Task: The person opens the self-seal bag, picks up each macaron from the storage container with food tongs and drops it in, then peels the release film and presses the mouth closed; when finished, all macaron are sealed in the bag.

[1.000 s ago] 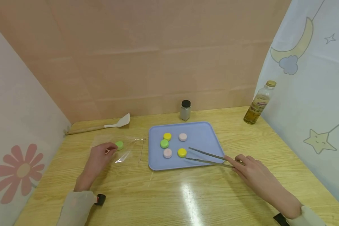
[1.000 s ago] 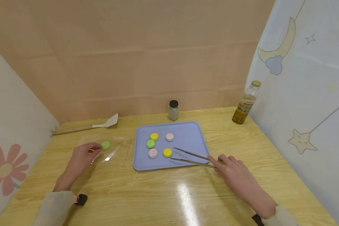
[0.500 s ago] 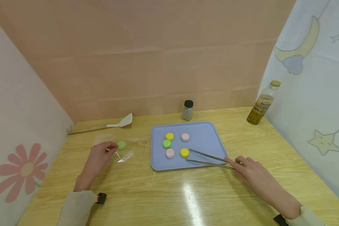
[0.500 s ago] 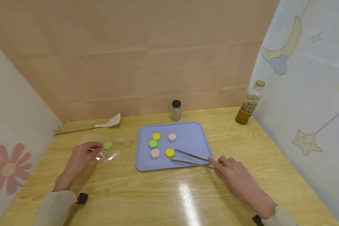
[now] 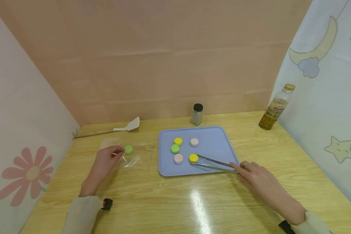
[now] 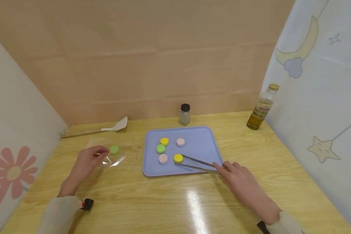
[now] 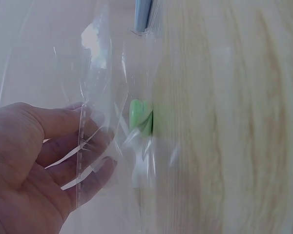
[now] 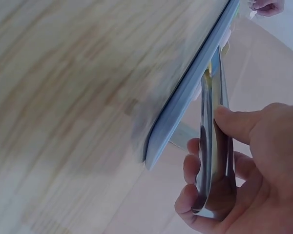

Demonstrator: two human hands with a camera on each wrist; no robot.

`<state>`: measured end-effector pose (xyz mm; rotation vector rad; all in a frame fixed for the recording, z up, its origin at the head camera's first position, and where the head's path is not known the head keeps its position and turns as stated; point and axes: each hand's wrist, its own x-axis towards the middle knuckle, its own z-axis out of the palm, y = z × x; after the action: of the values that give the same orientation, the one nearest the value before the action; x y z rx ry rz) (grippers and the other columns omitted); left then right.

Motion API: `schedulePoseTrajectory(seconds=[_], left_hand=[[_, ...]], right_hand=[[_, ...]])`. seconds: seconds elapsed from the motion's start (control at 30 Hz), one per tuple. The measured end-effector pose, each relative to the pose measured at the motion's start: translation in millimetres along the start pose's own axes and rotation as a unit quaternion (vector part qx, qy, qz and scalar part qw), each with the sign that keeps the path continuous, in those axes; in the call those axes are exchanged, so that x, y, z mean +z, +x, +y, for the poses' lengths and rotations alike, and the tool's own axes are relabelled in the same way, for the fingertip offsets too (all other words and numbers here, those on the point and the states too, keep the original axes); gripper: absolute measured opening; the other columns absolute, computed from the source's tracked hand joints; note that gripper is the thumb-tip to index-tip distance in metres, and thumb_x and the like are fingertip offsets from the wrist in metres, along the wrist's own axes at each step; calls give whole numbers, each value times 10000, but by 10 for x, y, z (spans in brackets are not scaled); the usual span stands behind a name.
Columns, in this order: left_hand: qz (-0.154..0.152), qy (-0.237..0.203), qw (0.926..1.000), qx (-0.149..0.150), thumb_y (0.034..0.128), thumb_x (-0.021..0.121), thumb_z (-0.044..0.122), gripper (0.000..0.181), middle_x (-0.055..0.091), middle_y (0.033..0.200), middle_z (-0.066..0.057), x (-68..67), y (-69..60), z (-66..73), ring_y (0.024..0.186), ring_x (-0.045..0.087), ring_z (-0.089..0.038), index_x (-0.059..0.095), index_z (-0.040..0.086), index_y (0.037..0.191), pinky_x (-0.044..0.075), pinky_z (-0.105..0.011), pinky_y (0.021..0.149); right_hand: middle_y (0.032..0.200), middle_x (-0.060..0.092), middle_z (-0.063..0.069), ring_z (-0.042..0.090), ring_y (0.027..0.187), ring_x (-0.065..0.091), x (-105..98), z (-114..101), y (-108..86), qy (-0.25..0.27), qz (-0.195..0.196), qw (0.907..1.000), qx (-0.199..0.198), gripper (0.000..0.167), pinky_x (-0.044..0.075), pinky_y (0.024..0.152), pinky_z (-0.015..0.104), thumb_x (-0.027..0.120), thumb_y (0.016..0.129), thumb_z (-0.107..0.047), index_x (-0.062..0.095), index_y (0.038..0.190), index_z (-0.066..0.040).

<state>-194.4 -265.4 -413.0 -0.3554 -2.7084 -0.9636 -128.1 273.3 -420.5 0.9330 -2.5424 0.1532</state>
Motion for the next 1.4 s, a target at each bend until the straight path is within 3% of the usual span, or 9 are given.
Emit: schedulePoseTrajectory(seconds=[0.03,0.13,0.27,0.33,0.43,1.17,1.23,1.33,1.4], left_hand=[[7,15,10000,24,963,668,-1,111,739,986,-114,2,2,-1,902,698,-304,742,-2,1047,584,-486,775],[34,96,9999,110,958,671,-7,116,739,980,-122,8,10,-8,896,700,-311,741,-9,1051,587,-487,768],[-6,76,9999,107,958,663,-20,124,735,989,-131,1,5,-4,908,698,-323,735,-17,1059,587,-494,774],[-22,35,10000,77,960,660,-19,125,733,993,-131,-4,-1,-4,914,695,-323,733,-16,1061,585,-494,779],[-46,-12,10000,52,964,657,-16,127,732,1001,-131,-10,-6,-7,924,693,-322,731,-15,1067,583,-496,788],[14,-23,9999,128,965,662,-9,123,738,997,-115,-5,-13,-11,931,695,-298,735,-10,1065,585,-489,786],[14,-30,9999,122,965,663,-8,122,737,1001,-119,-8,-11,-5,935,694,-299,734,-12,1064,585,-491,788],[-13,-43,10000,89,967,661,-6,123,735,1015,-125,-14,-10,2,948,692,-302,733,-12,1068,584,-494,794],[-26,-55,9999,83,967,661,-7,124,733,1021,-127,-15,-11,3,951,690,-303,731,-14,1068,583,-496,798]], right_hand=[[994,617,17,171,722,561,2,-4,6,-11,19,10000,-10,375,428,523,290,631,1009,-281,655,1344,-114],[996,620,19,175,720,558,9,-3,15,-41,16,10000,-33,614,417,516,279,806,750,-52,653,1342,-104],[984,619,22,175,703,548,14,-12,29,-29,103,9999,-92,354,411,511,271,621,1007,-237,658,1329,-94],[972,615,21,168,692,535,19,-17,34,-17,163,9998,-113,458,405,506,267,380,1102,-378,663,1317,-89],[954,610,17,154,679,518,26,-28,39,-14,229,9997,-122,711,395,499,260,105,1082,-446,676,1293,-78],[1013,613,43,173,721,526,-53,-51,159,4,413,9985,-353,660,405,523,275,104,1109,-368,642,1345,-68],[1008,610,41,176,718,525,-53,-87,217,23,450,9981,-416,636,415,528,282,118,1115,-354,642,1346,-77],[994,611,46,187,713,526,-40,-151,319,89,452,9976,-518,310,410,521,282,501,1083,-177,646,1342,-89],[996,613,45,192,726,530,-35,-200,393,116,369,9977,-548,442,416,530,285,705,919,-29,640,1352,-94]])
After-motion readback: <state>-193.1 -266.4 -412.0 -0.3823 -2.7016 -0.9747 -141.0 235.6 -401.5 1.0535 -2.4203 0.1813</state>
